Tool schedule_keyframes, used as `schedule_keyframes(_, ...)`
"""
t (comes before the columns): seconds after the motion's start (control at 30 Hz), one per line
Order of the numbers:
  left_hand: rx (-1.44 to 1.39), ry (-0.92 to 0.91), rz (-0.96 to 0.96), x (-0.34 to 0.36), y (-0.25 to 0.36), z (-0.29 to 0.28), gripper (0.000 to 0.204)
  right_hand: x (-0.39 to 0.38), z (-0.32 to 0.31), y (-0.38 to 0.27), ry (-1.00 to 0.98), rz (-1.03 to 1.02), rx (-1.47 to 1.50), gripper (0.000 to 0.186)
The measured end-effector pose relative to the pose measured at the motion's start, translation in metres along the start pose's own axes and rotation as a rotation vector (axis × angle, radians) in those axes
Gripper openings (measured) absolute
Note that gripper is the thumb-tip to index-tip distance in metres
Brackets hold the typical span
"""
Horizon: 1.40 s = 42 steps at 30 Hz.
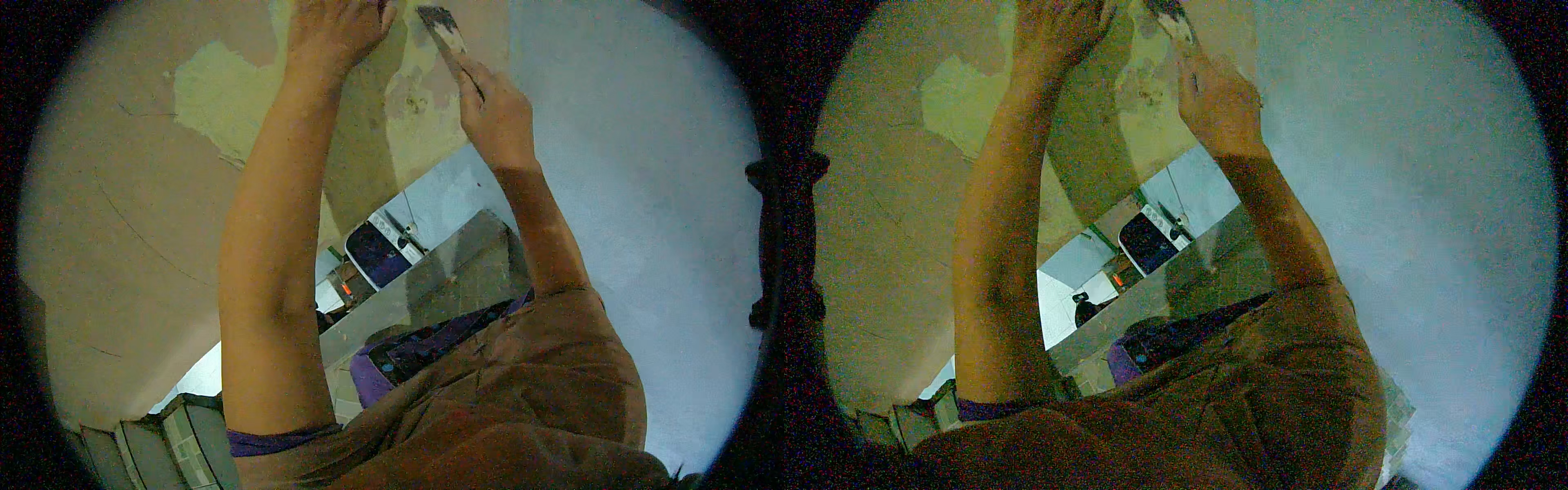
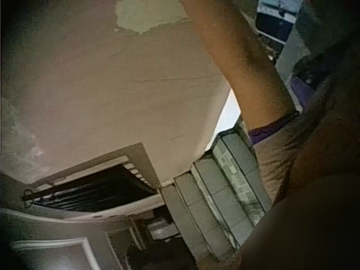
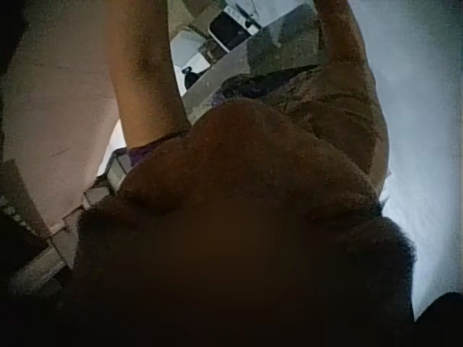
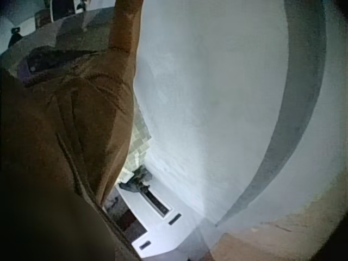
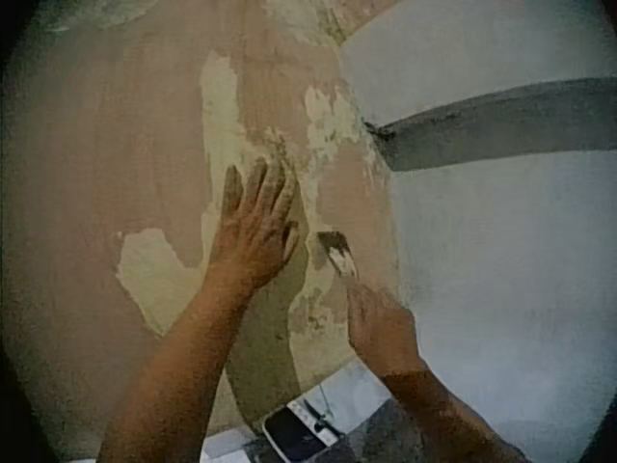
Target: The person applies plaster to a wall using a trowel, smoothing the surface with repeated strokes. The person occasionally uses their hand to feel the wall texture while continuing to spread the material.
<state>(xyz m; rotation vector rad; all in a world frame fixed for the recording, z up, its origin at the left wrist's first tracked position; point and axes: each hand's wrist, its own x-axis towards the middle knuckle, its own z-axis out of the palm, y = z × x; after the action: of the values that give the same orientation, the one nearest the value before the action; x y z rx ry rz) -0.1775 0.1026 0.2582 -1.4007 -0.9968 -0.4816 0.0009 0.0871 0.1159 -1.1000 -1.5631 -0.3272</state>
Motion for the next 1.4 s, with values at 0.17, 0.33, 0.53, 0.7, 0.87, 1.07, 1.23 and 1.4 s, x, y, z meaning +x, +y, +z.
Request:
schedule_keyframes(0.17, -0.006, 0.006, 0.006, 0.000, 0.002, -0.001, 0.065, 0.004, 0.000, 0.000, 0.029, -0.017, -0.033, 0.028)
schedule_keyframes(0.33, -0.020, -0.003, 0.003, -0.003, 0.000, -0.005, 0.066, 0.001, 0.000, 0.001, 0.039, -0.040, -0.005, 0.028)
schedule_keyframes(0.53, -0.021, -0.026, 0.002, -0.002, 0.005, -0.002, 0.067, 0.002, 0.002, 0.004, 0.040, -0.027, 0.014, 0.028)
schedule_keyframes(0.7, -0.031, -0.004, -0.002, -0.004, 0.003, 0.001, 0.067, 0.002, 0.000, 0.001, 0.032, -0.051, -0.024, 0.027)
schedule_keyframes(0.87, -0.040, -0.002, 0.003, -0.004, 0.004, -0.001, 0.068, 0.005, 0.001, -0.004, 0.034, -0.060, -0.018, 0.027)
schedule_keyframes(1.07, -0.076, -0.005, -0.004, -0.004, 0.000, 0.001, 0.065, 0.016, 0.008, -0.007, 0.058, -0.031, 0.015, 0.027)
schedule_keyframes(1.23, -0.050, 0.022, 0.004, -0.005, 0.004, 0.000, 0.065, -0.005, -0.003, -0.011, -0.003, -0.050, 0.008, 0.027)
schedule_keyframes(1.4, -0.023, 0.001, 0.000, -0.004, 0.003, -0.003, 0.064, 0.011, 0.006, 0.005, 0.037, -0.049, 0.111, 0.030)
